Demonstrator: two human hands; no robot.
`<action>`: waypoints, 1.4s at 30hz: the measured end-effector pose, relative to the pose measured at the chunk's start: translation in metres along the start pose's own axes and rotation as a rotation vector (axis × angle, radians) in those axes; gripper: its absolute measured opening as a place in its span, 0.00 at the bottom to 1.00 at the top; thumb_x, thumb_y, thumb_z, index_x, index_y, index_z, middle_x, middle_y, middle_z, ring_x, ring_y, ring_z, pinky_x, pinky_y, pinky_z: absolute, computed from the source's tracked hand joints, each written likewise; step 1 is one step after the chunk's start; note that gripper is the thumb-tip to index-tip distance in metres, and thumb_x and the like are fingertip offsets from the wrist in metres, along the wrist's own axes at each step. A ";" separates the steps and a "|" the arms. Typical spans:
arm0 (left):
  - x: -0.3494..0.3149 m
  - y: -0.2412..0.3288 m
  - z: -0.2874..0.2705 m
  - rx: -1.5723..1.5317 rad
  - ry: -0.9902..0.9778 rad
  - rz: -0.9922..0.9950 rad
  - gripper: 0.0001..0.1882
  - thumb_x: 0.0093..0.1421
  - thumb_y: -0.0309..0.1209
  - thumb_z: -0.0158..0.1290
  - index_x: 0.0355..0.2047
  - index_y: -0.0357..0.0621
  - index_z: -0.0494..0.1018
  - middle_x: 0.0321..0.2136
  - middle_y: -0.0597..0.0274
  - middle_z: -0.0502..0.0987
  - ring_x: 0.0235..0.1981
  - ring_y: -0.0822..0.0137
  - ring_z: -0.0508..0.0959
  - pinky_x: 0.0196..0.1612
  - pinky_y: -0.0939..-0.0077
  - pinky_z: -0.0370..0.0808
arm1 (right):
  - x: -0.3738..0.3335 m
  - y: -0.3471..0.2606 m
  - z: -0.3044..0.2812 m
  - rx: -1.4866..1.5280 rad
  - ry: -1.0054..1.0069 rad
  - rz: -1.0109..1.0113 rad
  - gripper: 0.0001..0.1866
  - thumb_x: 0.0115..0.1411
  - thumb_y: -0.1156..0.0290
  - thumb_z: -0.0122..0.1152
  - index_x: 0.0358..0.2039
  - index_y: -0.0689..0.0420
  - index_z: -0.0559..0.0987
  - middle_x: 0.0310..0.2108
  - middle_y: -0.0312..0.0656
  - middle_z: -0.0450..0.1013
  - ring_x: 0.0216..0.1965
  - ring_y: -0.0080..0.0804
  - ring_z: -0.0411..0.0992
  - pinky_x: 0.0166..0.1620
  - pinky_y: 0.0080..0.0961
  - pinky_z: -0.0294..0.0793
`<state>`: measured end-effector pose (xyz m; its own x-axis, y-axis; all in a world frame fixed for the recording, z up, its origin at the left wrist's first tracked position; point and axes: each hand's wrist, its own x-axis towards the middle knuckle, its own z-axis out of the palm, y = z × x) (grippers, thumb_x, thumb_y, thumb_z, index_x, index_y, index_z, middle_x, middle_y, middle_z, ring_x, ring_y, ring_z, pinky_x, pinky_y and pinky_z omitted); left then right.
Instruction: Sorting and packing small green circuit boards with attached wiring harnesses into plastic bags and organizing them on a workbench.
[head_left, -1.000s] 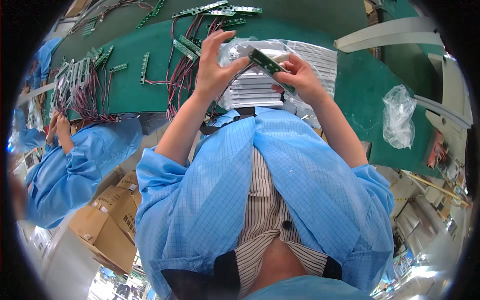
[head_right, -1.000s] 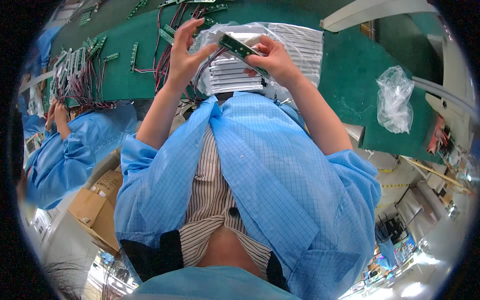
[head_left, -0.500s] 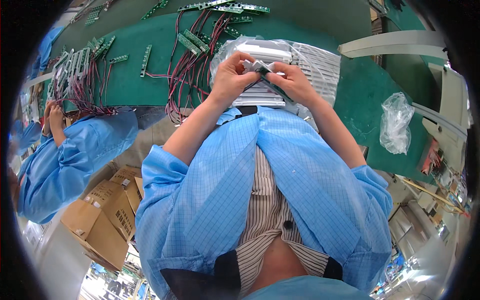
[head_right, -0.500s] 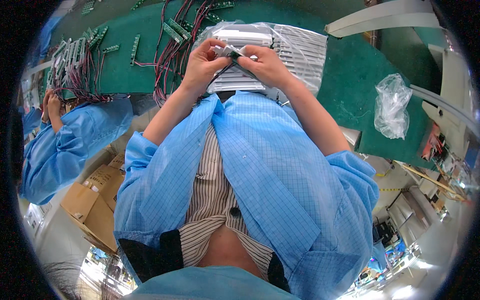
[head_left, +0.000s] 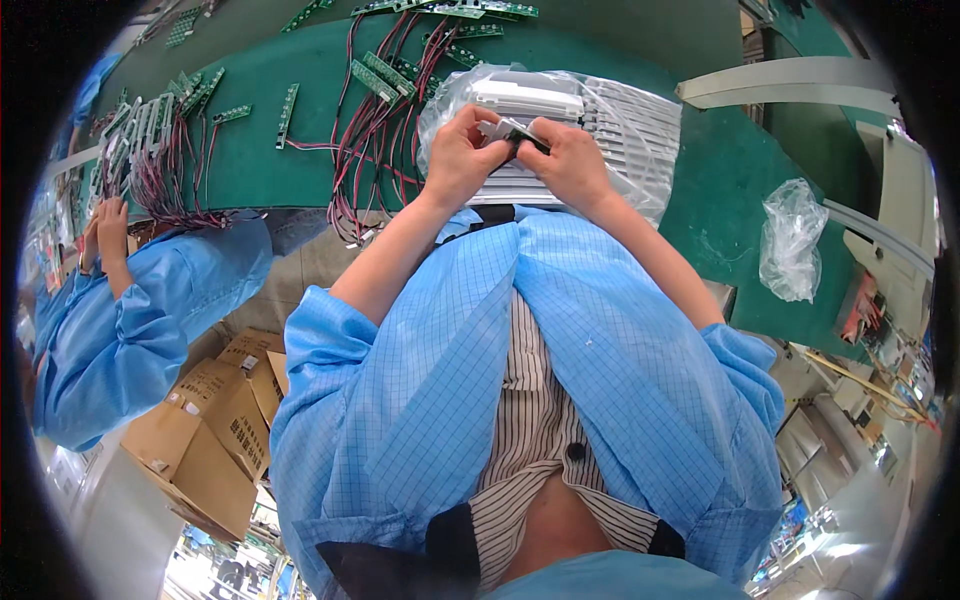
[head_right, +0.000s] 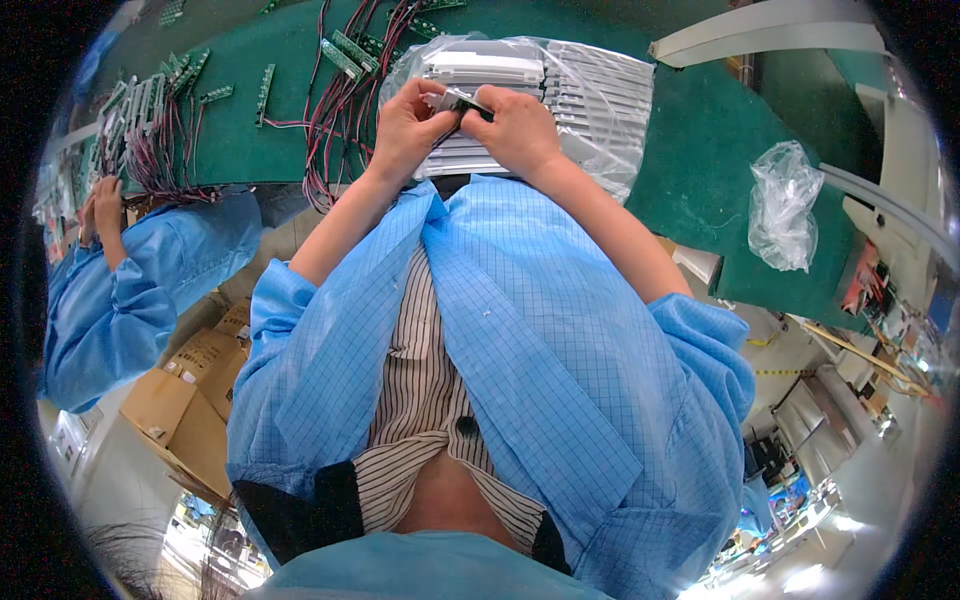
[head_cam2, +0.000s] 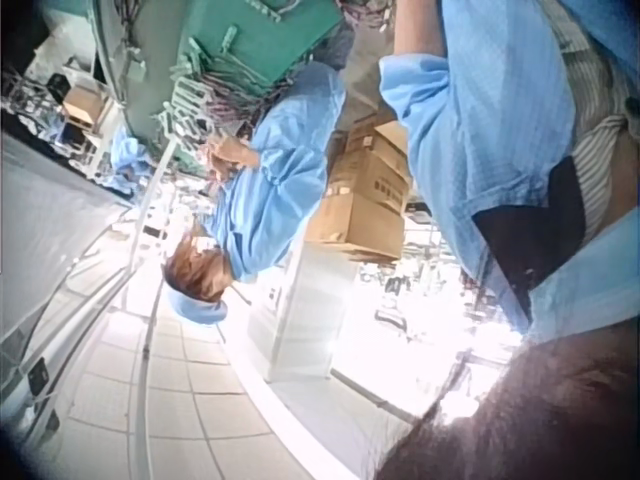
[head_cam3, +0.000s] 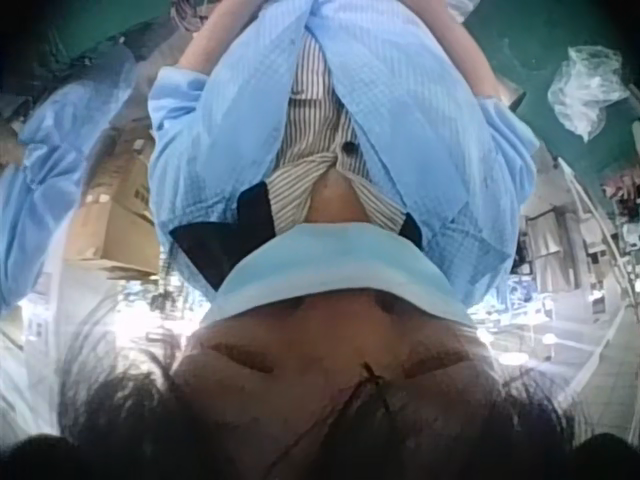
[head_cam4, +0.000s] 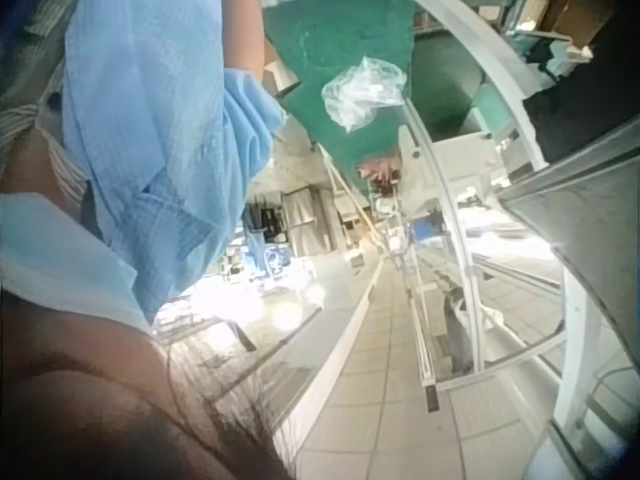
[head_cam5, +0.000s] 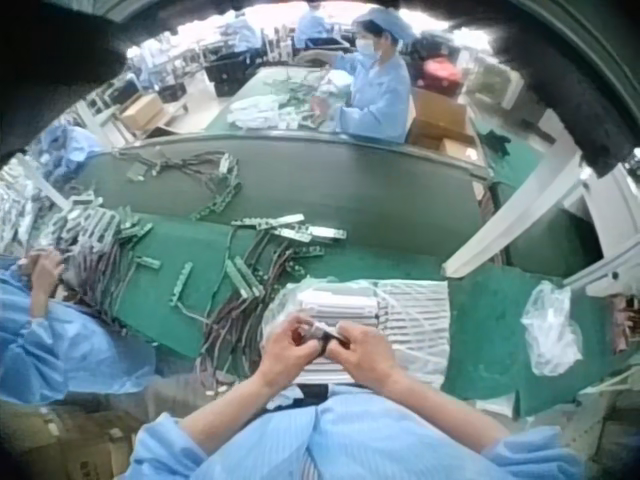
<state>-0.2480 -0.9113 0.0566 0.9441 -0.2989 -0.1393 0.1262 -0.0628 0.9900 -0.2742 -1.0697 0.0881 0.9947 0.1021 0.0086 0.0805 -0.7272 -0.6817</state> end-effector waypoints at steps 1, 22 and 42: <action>0.000 -0.001 -0.002 -0.088 -0.038 -0.020 0.12 0.47 0.25 0.54 0.33 0.39 0.68 0.16 0.66 0.71 0.17 0.78 0.69 0.19 0.86 0.64 | 0.001 0.002 0.001 0.097 -0.081 0.101 0.12 0.47 0.63 0.52 0.20 0.61 0.69 0.17 0.45 0.68 0.20 0.35 0.69 0.23 0.29 0.67; -0.057 -0.030 -0.074 0.546 -0.543 -0.336 0.13 0.58 0.39 0.46 0.33 0.42 0.71 0.19 0.71 0.67 0.19 0.79 0.64 0.21 0.83 0.61 | -0.106 0.094 -0.025 0.580 -0.536 0.529 0.13 0.50 0.64 0.50 0.18 0.61 0.68 0.16 0.32 0.60 0.23 0.19 0.58 0.27 0.21 0.59; -0.049 -0.004 -0.152 1.428 -0.782 -0.226 0.15 0.36 0.33 0.60 0.26 0.42 0.74 0.24 0.57 0.77 0.27 0.61 0.77 0.31 0.70 0.72 | -0.064 0.067 0.009 0.166 -0.279 0.045 0.09 0.50 0.68 0.54 0.31 0.58 0.72 0.29 0.46 0.67 0.31 0.46 0.67 0.36 0.34 0.67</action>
<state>-0.2480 -0.7516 0.0628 0.5169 -0.5132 -0.6852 -0.5530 -0.8112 0.1903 -0.3335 -1.1188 0.0358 0.9396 0.2711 -0.2091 0.0030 -0.6173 -0.7867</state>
